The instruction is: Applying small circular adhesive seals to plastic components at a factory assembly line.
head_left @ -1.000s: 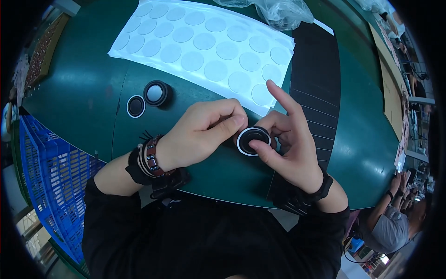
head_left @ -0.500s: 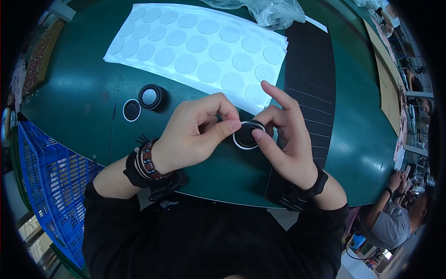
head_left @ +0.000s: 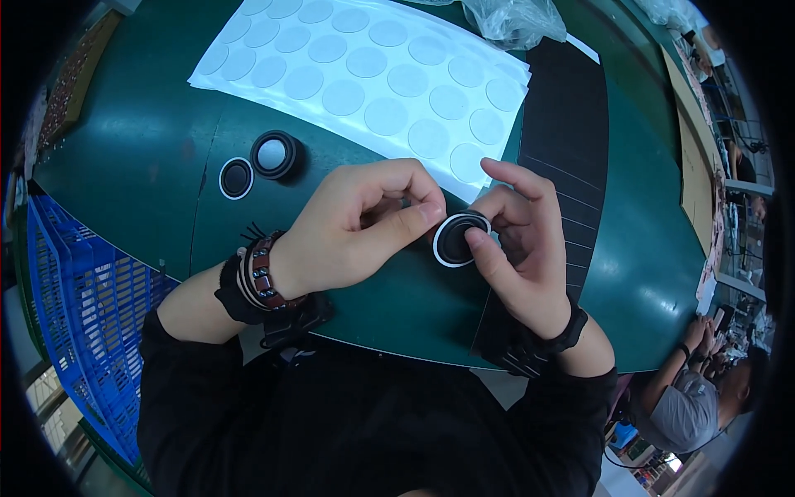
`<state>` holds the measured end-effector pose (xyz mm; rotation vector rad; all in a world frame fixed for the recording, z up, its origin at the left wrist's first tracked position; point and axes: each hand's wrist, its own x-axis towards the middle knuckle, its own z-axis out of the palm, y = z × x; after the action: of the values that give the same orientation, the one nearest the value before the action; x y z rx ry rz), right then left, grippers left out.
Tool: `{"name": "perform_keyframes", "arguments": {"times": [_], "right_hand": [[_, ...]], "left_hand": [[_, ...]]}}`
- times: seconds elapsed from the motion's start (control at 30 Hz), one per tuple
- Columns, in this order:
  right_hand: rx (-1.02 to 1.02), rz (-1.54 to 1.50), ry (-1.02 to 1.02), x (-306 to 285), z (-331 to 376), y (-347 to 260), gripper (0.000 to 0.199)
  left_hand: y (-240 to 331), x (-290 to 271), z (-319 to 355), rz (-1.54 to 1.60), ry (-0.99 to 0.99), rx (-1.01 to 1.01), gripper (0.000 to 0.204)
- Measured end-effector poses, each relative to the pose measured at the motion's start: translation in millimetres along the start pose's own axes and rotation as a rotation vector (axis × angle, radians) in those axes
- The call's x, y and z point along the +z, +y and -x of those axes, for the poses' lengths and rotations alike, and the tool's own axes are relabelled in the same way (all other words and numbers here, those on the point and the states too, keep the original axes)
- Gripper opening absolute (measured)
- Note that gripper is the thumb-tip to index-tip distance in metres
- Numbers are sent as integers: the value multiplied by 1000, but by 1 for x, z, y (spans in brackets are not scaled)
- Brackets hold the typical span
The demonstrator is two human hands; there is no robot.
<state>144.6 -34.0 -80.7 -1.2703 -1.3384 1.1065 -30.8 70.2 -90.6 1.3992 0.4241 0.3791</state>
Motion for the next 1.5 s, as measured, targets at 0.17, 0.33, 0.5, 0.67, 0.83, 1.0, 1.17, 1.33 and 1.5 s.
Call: {"name": "perform_keyframes", "arguments": {"times": [0.17,0.33,0.5,0.67,0.83,1.0,1.17,1.33,1.5], "right_hand": [[-23,59,-4,1,1,3,52],[-148,206,-24,-2,3,3,55],[-228,184,-16,-6,3,7,57],[-185,150,-92,-9,2,3,61],[-215,176,-119,-15,1,0,65],[-192,178,-99,-16,4,1,67],[-225,293,-153,-17,2,-2,69],[-248,265,-128,-15,-2,-2,72],[-251,312,-63,-17,-1,8,72]], "left_hand": [[4,-2,1,-142,-23,-32,7],[3,3,-4,-126,-68,-44,5],[-4,2,-2,-165,-76,-13,2],[-7,4,-7,-143,-113,83,4],[-8,16,-15,-10,6,127,7],[-7,20,-13,5,38,131,4],[-3,12,-14,116,-100,-10,4],[-5,9,-17,46,-120,46,5],[-6,5,-22,123,-122,-24,6]]}}
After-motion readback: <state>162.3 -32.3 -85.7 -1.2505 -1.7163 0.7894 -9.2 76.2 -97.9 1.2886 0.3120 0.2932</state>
